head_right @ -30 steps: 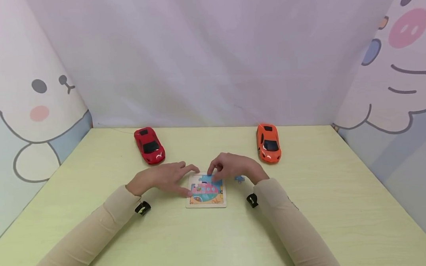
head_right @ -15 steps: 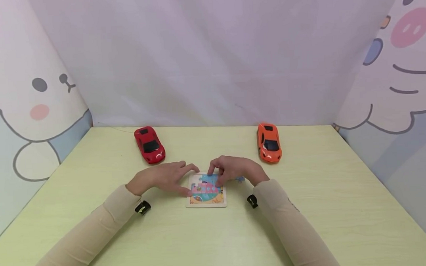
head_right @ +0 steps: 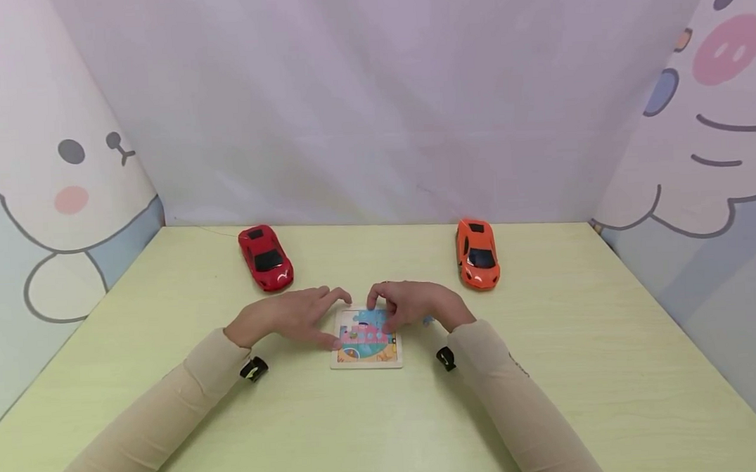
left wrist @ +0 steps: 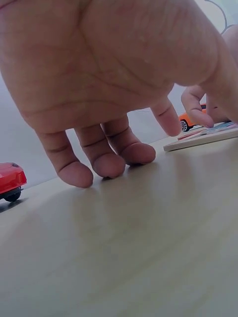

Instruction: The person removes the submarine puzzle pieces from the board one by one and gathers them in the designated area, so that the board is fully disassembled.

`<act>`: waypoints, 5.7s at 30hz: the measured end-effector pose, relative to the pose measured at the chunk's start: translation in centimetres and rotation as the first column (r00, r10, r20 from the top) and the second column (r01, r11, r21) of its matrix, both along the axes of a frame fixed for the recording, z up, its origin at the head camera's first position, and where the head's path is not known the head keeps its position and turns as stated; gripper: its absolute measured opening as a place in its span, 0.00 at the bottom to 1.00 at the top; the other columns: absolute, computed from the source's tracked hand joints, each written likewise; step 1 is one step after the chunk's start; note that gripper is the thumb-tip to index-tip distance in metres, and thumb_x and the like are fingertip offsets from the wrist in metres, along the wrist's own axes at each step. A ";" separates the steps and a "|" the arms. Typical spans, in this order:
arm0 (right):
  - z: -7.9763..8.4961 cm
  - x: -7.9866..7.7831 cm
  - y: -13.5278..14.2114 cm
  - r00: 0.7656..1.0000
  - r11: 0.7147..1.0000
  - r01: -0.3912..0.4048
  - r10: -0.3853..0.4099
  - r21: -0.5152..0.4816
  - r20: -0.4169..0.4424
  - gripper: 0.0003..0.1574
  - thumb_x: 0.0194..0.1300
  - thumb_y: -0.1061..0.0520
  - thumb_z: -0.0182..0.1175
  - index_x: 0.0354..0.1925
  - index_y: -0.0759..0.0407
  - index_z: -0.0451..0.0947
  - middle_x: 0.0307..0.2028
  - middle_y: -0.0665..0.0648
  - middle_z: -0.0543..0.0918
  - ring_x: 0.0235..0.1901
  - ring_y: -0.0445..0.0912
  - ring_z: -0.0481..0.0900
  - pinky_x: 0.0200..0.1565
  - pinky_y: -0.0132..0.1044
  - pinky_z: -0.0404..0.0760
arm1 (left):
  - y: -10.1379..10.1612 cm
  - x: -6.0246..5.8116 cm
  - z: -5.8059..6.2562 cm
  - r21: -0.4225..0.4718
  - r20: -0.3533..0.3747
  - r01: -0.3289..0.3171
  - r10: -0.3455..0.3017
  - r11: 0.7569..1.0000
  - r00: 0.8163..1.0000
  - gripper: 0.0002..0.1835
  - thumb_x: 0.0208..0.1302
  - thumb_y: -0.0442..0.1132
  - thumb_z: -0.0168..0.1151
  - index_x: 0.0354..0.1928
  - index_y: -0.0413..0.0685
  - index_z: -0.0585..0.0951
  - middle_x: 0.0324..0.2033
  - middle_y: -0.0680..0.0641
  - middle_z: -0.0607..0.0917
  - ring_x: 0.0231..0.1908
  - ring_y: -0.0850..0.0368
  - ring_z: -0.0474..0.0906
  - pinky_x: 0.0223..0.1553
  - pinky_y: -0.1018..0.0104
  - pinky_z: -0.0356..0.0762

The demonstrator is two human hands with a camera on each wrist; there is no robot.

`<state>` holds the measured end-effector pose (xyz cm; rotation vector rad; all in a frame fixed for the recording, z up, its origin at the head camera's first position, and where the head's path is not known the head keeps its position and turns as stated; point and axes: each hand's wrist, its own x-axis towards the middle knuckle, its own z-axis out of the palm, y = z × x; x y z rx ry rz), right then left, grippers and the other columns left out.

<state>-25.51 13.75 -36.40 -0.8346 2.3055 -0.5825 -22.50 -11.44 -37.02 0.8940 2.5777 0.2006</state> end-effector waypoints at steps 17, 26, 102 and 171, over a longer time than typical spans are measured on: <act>0.1 0.1 0.0 1.000 1.000 -0.028 0.028 0.010 0.004 0.24 0.66 0.59 0.67 0.55 0.50 0.69 0.30 0.53 0.71 0.32 0.45 0.70 0.38 0.37 0.70 | -0.1 -0.1 0.0 -0.005 0.013 -0.011 0.011 1.000 1.000 0.35 0.61 0.63 0.66 0.65 0.63 0.64 0.43 0.51 0.73 0.44 0.55 0.73 0.46 0.60 0.74; 0.4 0.4 -0.1 1.000 1.000 0.007 -0.007 0.021 0.028 0.24 0.65 0.61 0.66 0.55 0.50 0.69 0.30 0.54 0.71 0.33 0.46 0.71 0.38 0.38 0.69 | 0.0 0.0 0.2 -0.003 0.030 -0.021 0.021 1.000 0.999 0.36 0.60 0.62 0.67 0.65 0.64 0.64 0.43 0.51 0.73 0.45 0.55 0.73 0.46 0.59 0.74; 0.2 0.8 -1.0 0.998 0.998 0.059 -0.058 0.037 -0.020 0.16 0.66 0.60 0.67 0.47 0.57 0.71 0.32 0.52 0.69 0.36 0.45 0.69 0.40 0.37 0.67 | 0.3 0.1 0.4 -0.026 0.033 -0.030 0.031 0.999 0.999 0.35 0.59 0.64 0.67 0.62 0.60 0.65 0.45 0.51 0.74 0.45 0.55 0.72 0.44 0.61 0.73; -0.2 0.0 -1.0 0.998 0.993 -0.035 0.030 -0.112 -0.048 0.04 0.72 0.56 0.61 0.39 0.54 0.75 0.32 0.49 0.76 0.33 0.43 0.72 0.37 0.35 0.71 | 0.1 0.2 -0.1 -0.017 0.019 -0.033 0.033 0.999 0.999 0.35 0.58 0.64 0.68 0.59 0.58 0.66 0.42 0.51 0.74 0.43 0.56 0.72 0.43 0.61 0.73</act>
